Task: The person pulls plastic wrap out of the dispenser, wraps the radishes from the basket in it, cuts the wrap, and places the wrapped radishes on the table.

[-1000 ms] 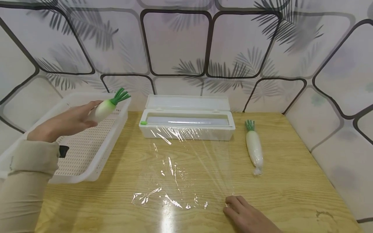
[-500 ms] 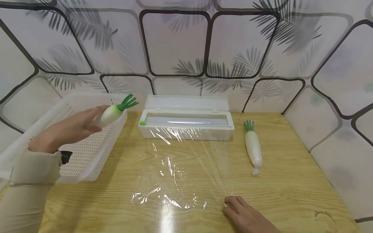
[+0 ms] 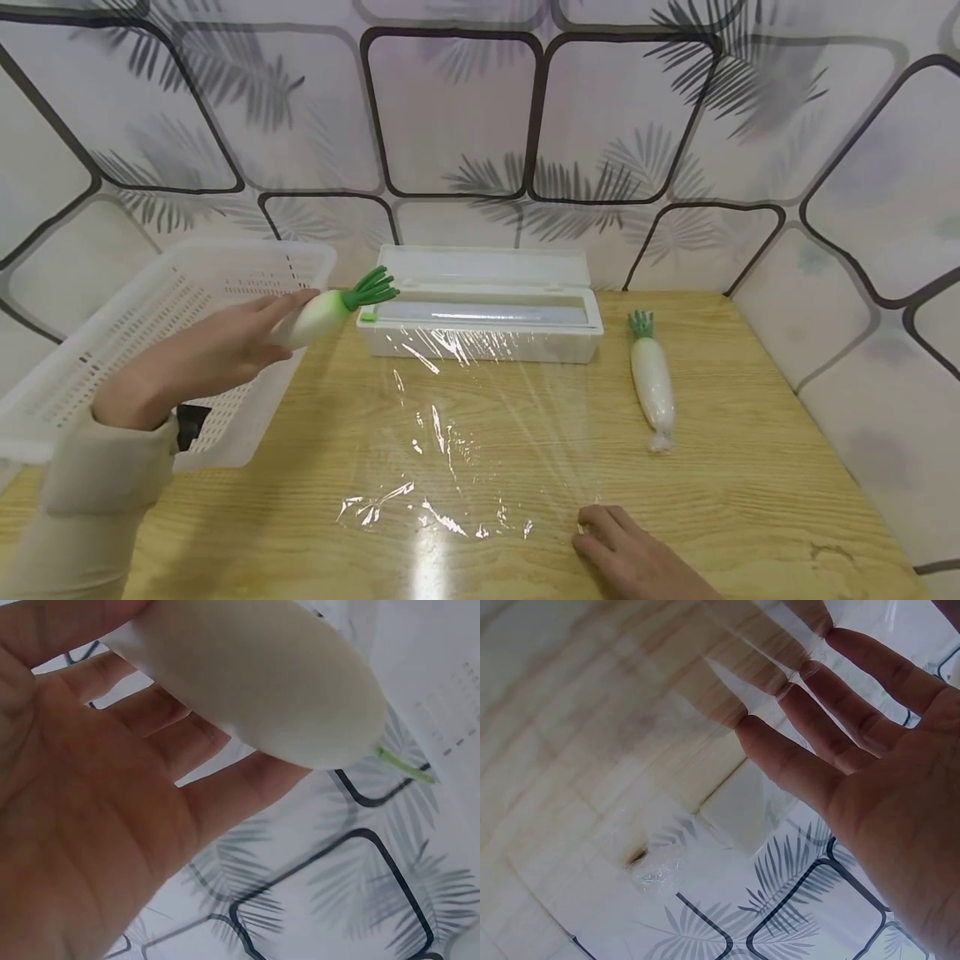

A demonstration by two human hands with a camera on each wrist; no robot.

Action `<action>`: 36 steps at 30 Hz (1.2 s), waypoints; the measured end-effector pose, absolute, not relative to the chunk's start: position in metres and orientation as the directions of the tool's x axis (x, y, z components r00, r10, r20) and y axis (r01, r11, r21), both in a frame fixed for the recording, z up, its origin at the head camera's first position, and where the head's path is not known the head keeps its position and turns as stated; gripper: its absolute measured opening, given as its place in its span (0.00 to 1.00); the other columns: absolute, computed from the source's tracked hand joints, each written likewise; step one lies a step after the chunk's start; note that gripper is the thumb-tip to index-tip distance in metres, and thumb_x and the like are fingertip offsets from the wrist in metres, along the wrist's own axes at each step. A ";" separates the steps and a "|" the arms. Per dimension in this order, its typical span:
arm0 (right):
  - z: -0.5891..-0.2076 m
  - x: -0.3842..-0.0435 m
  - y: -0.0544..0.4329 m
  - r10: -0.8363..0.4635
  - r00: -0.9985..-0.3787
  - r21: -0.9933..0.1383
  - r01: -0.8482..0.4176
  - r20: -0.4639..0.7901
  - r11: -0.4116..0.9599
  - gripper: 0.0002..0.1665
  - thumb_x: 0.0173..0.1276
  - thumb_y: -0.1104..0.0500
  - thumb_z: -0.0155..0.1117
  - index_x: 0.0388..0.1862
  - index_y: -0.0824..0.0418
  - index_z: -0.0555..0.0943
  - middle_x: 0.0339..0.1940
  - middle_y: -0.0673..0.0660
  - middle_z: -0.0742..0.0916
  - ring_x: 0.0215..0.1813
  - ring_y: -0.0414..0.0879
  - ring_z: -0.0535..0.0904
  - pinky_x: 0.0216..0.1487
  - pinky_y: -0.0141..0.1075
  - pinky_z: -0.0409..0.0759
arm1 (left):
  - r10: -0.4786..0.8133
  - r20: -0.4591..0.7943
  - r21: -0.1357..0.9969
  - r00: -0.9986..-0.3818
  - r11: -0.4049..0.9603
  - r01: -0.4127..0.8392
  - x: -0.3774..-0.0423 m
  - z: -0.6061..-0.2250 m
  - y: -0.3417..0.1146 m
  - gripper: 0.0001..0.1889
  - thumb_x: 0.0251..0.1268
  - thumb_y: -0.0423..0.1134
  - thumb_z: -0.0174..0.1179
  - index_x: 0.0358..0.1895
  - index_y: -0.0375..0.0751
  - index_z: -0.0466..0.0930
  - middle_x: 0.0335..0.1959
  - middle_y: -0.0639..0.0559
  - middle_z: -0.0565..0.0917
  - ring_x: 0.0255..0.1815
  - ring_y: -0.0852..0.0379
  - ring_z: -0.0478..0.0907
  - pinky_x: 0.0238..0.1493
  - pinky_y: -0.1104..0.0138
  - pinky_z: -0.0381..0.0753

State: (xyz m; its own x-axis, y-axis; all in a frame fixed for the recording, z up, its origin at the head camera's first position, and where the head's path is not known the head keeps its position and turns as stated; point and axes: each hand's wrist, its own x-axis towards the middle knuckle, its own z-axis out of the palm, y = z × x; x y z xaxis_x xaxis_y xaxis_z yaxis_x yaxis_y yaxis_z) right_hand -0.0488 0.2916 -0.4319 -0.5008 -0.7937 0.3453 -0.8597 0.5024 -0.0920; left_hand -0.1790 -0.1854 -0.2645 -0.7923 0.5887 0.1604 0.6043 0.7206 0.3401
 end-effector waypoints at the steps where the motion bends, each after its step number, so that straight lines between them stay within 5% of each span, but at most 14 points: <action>1: -0.432 -0.049 0.292 -0.795 -0.497 -0.091 -0.862 0.347 0.499 0.36 0.61 0.32 0.71 0.54 0.57 0.78 0.54 0.53 0.76 0.51 0.46 0.74 0.37 0.32 0.82 | 0.600 0.164 0.352 -0.783 0.706 0.615 -0.177 -0.265 -0.183 0.36 0.62 0.21 0.63 0.73 0.39 0.64 0.49 0.36 0.80 0.43 0.43 0.78 0.45 0.48 0.79; 8: -0.430 -0.049 0.291 -0.800 -0.500 -0.099 -0.862 0.333 0.497 0.35 0.62 0.32 0.70 0.54 0.56 0.78 0.54 0.54 0.76 0.51 0.45 0.73 0.38 0.31 0.81 | 0.632 0.125 0.418 -0.765 0.666 0.618 -0.166 -0.265 -0.169 0.33 0.65 0.24 0.63 0.73 0.40 0.65 0.51 0.39 0.80 0.41 0.46 0.77 0.39 0.55 0.80; 19: -0.429 -0.049 0.290 -0.795 -0.506 -0.097 -0.858 0.336 0.505 0.37 0.61 0.30 0.70 0.56 0.56 0.77 0.55 0.53 0.76 0.53 0.46 0.73 0.40 0.32 0.83 | 0.696 0.170 0.355 -0.697 0.617 0.702 -0.158 -0.275 -0.144 0.34 0.63 0.25 0.65 0.74 0.39 0.67 0.60 0.35 0.79 0.52 0.41 0.80 0.50 0.46 0.82; 26: -0.430 -0.048 0.290 -0.796 -0.503 -0.092 -0.859 0.337 0.504 0.36 0.62 0.30 0.69 0.54 0.56 0.78 0.54 0.54 0.76 0.52 0.46 0.74 0.39 0.33 0.83 | 0.741 0.179 0.312 -0.648 0.582 0.751 -0.158 -0.286 -0.125 0.34 0.60 0.23 0.66 0.71 0.38 0.69 0.54 0.39 0.82 0.48 0.42 0.82 0.49 0.49 0.83; 36: -0.430 -0.048 0.292 -0.794 -0.523 -0.099 -0.848 0.311 0.520 0.36 0.62 0.30 0.69 0.54 0.56 0.78 0.54 0.54 0.76 0.52 0.46 0.73 0.39 0.34 0.83 | 0.749 0.115 0.301 -0.653 0.600 0.741 -0.161 -0.300 -0.103 0.34 0.61 0.23 0.66 0.72 0.37 0.68 0.55 0.38 0.82 0.49 0.43 0.81 0.49 0.52 0.83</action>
State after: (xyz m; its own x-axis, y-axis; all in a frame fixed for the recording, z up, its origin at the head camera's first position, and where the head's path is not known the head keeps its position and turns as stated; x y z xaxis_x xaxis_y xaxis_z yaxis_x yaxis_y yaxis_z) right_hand -0.0477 0.2916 -0.4300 -0.5227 -0.7939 0.3107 -0.8485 0.5199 -0.0990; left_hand -0.1615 -0.1028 -0.3000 -0.6531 0.7486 0.1147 0.7409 0.6003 0.3012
